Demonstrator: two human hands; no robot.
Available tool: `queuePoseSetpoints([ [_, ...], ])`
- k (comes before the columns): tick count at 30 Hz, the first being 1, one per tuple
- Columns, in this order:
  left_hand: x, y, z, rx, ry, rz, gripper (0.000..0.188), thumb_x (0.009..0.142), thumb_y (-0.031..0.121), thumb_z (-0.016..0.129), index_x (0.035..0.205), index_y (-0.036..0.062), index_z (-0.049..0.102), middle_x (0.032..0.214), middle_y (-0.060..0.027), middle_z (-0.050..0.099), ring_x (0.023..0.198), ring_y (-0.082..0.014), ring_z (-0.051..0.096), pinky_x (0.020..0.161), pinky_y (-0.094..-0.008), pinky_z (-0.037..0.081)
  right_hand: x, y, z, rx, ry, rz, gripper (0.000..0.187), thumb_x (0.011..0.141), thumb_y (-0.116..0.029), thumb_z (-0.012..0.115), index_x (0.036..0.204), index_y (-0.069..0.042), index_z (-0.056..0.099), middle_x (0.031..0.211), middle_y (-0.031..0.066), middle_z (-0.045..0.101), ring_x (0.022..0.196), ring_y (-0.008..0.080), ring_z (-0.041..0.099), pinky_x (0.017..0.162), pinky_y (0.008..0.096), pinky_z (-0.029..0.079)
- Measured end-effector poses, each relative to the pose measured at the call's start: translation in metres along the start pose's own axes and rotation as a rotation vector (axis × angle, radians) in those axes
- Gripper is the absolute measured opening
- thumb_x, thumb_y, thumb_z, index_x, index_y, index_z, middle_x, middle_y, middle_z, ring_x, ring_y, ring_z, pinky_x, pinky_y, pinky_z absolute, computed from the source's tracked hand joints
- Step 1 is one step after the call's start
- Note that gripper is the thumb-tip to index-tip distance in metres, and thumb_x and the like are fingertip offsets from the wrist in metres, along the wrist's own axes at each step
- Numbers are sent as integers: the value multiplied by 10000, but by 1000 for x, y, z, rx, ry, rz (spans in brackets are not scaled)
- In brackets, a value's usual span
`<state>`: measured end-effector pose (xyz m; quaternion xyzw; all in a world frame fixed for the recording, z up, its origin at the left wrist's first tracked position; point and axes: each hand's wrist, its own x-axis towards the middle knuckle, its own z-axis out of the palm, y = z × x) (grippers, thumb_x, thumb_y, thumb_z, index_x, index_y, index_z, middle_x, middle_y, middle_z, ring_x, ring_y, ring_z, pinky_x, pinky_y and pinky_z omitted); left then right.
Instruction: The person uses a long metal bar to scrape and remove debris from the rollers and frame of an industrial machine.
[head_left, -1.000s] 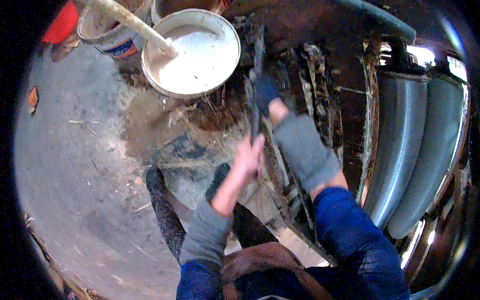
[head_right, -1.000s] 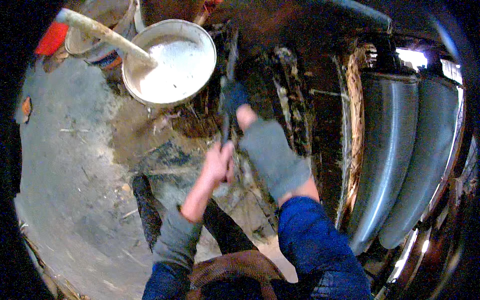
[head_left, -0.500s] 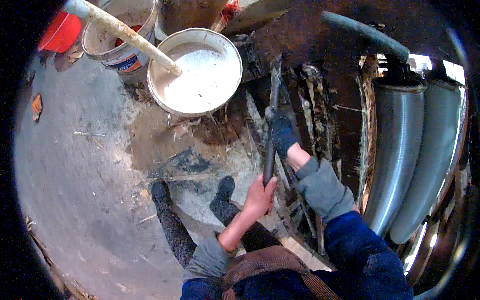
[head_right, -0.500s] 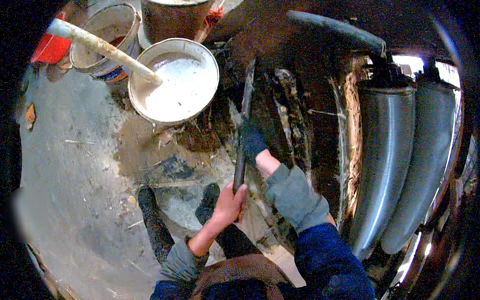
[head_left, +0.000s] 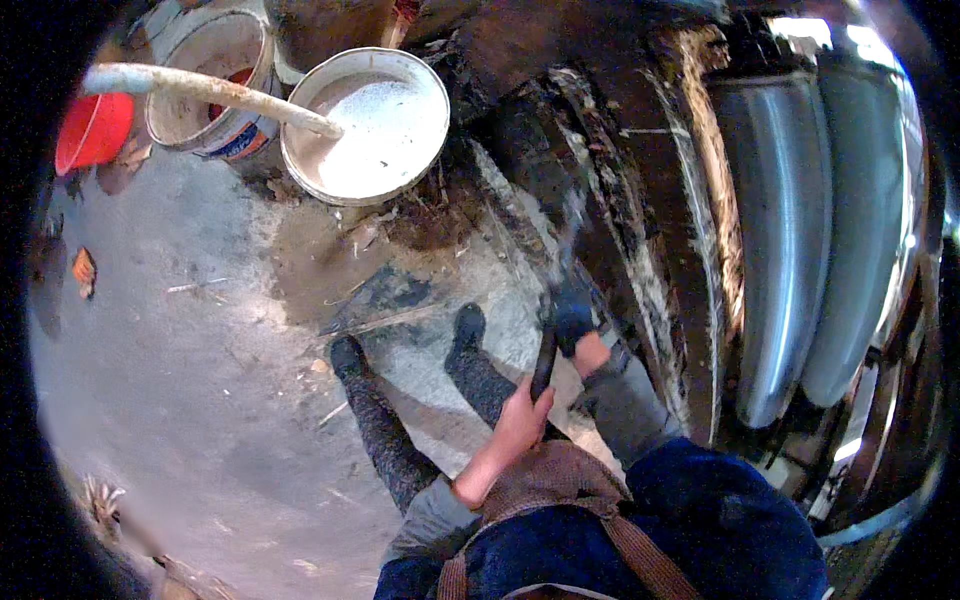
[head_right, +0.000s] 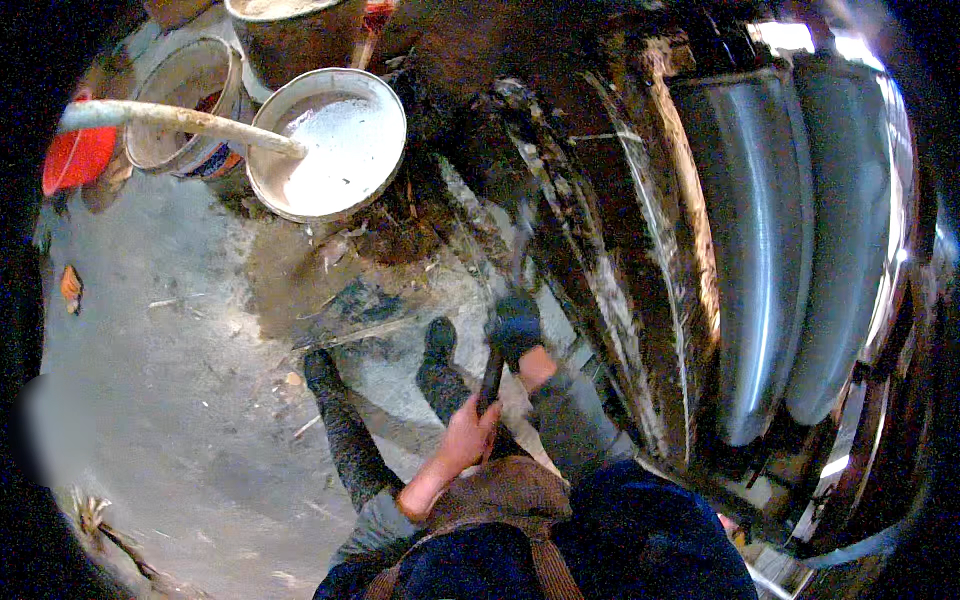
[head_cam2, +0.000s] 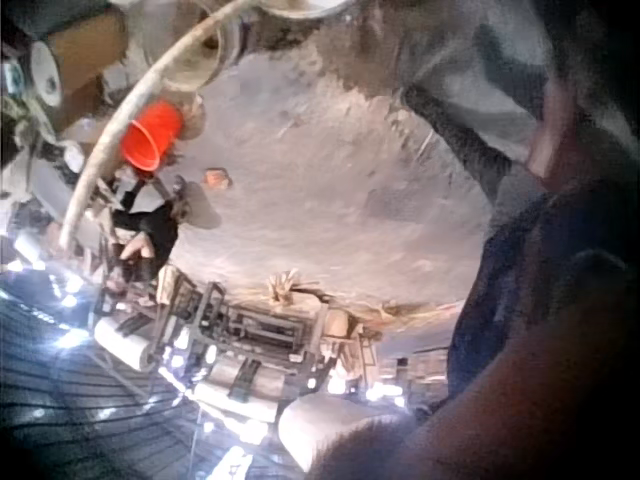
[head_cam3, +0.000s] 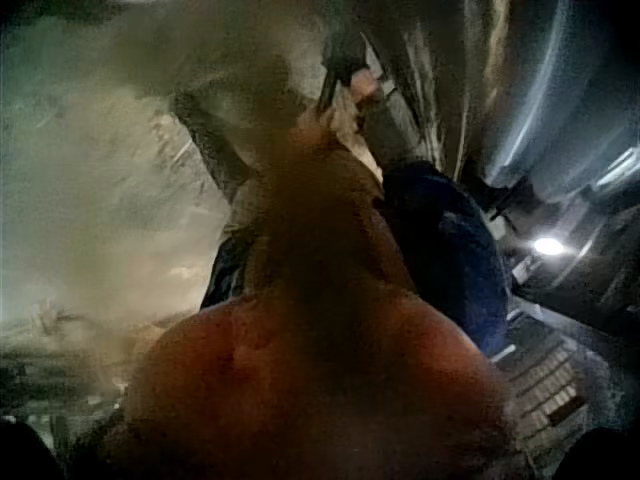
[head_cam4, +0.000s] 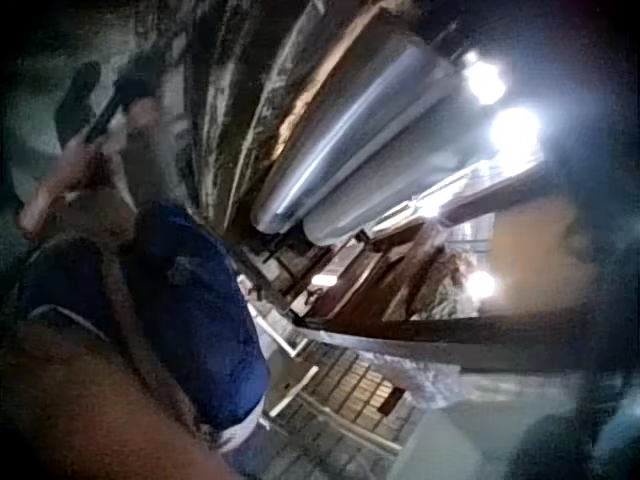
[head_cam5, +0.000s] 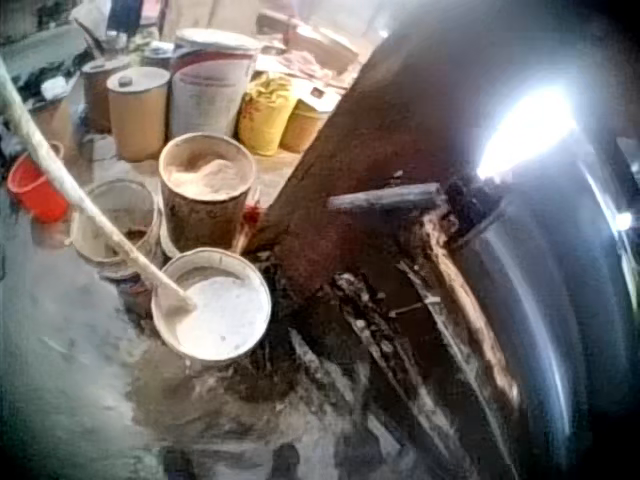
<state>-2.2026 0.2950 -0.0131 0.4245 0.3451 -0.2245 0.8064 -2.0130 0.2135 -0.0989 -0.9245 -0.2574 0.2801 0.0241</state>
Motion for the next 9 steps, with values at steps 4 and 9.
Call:
queuePoseSetpoints([
  [4,-74,-19,-28,302,-196,-115,302,859,307,525,993,36,523,576,-106,535,479,-192,541,449,-356,416,-134,23,49,758,-8,229,251,862,-340,473,901,-113,575,754,61,584,621,207,559,524,347,454],
  [9,-145,-29,-66,411,-266,-182,323,861,311,513,997,19,524,579,-106,540,478,-189,542,450,-340,426,-217,-37,84,2049,-79,555,402,809,-457,531,951,-86,588,804,123,615,715,245,596,669,364,486],
])
